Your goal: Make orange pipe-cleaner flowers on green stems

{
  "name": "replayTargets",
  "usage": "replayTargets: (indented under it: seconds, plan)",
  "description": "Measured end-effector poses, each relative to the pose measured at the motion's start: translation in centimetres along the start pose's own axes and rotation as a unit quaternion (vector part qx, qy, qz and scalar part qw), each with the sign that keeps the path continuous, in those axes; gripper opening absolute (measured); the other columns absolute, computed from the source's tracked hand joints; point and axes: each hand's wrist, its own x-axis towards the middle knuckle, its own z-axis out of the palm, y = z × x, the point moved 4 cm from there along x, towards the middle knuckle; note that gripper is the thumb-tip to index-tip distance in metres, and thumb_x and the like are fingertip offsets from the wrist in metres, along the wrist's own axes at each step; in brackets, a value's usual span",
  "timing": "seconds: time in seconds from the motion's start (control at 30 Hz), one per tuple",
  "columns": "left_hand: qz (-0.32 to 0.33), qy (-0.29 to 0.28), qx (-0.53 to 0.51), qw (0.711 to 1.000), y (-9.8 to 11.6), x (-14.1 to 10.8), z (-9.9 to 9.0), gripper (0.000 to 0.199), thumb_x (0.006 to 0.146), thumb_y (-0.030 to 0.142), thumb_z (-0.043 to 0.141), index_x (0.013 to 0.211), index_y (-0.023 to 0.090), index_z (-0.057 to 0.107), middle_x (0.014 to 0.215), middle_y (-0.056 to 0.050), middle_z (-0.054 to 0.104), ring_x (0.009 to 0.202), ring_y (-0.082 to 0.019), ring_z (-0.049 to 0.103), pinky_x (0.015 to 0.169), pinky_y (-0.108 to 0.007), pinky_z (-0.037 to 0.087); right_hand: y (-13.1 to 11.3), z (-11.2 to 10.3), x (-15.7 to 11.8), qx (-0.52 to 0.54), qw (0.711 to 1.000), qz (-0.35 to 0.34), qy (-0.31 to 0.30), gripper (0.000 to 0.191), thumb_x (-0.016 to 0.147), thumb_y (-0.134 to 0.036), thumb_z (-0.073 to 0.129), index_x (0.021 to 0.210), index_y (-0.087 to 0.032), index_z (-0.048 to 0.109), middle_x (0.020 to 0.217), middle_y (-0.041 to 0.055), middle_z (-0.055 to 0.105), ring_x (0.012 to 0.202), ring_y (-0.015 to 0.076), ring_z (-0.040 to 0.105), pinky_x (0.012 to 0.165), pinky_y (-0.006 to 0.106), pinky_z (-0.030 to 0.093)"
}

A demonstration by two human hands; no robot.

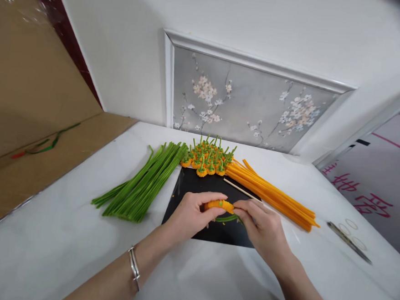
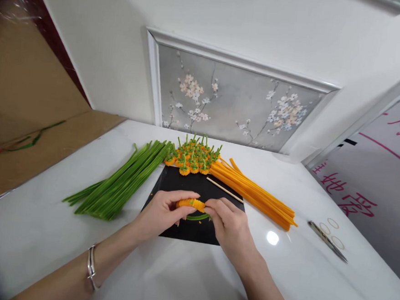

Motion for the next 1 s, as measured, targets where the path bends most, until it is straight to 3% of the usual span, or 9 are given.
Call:
replayTargets:
  seconds: [0.27, 0.43, 0.63, 1.0]
  plan:
    - [0.006, 0.02, -0.058, 0.998, 0.62, 0.02, -0.11, 0.016, 0.079, 0.03, 0.066, 0.089, 0.019, 0.07, 0.058, 0.003, 0.055, 0.044, -0.007, 0.046, 0.041, -0.016, 0.041, -0.34, -0.5, -0.05, 0.003, 1.0, -0.006, 0.01, 0.026, 0.094, -0.012, 0.041, 0.102, -0.022, 0.064, 0.085, 0.0056, 0.062, 0.07, 0.0146, 0.061, 0.063, 0.025, 0.052]
    - [0.015, 0.018, -0.009, 1.0, 0.56, 0.02, -0.21, 0.017, 0.081, 0.031, 0.063, 0.09, 0.018, 0.07, 0.06, 0.002, 0.056, 0.045, -0.007, 0.046, 0.041, -0.016, 0.041, -0.21, -0.34, -0.21, -0.033, 0.999, -0.026, 0.008, 0.031, 0.093, -0.008, 0.039, 0.106, -0.022, 0.064, 0.09, 0.0073, 0.064, 0.075, 0.0151, 0.064, 0.066, 0.025, 0.054]
    - [0.047, -0.015, 0.089, 0.995, 0.1, -0.03, -0.25, 0.019, 0.084, 0.022, 0.057, 0.097, 0.019, 0.07, 0.077, -0.001, 0.067, 0.054, -0.008, 0.055, 0.049, -0.016, 0.047, -0.26, -0.12, -0.38, -0.083, 0.995, -0.059, 0.01, 0.032, 0.091, -0.004, 0.04, 0.108, -0.019, 0.063, 0.09, 0.0077, 0.065, 0.076, 0.015, 0.065, 0.068, 0.026, 0.055]
    - [-0.003, -0.069, 0.057, 0.996, 0.06, 0.0, 0.27, 0.02, 0.083, 0.024, 0.058, 0.096, 0.019, 0.073, 0.079, -0.001, 0.068, 0.053, -0.007, 0.053, 0.044, -0.015, 0.047, -0.79, 0.43, 0.01, -0.024, 0.998, -0.051, -0.027, 0.023, 0.093, -0.008, 0.044, 0.105, -0.018, 0.061, 0.078, 0.0036, 0.061, 0.064, 0.0124, 0.06, 0.061, 0.022, 0.051]
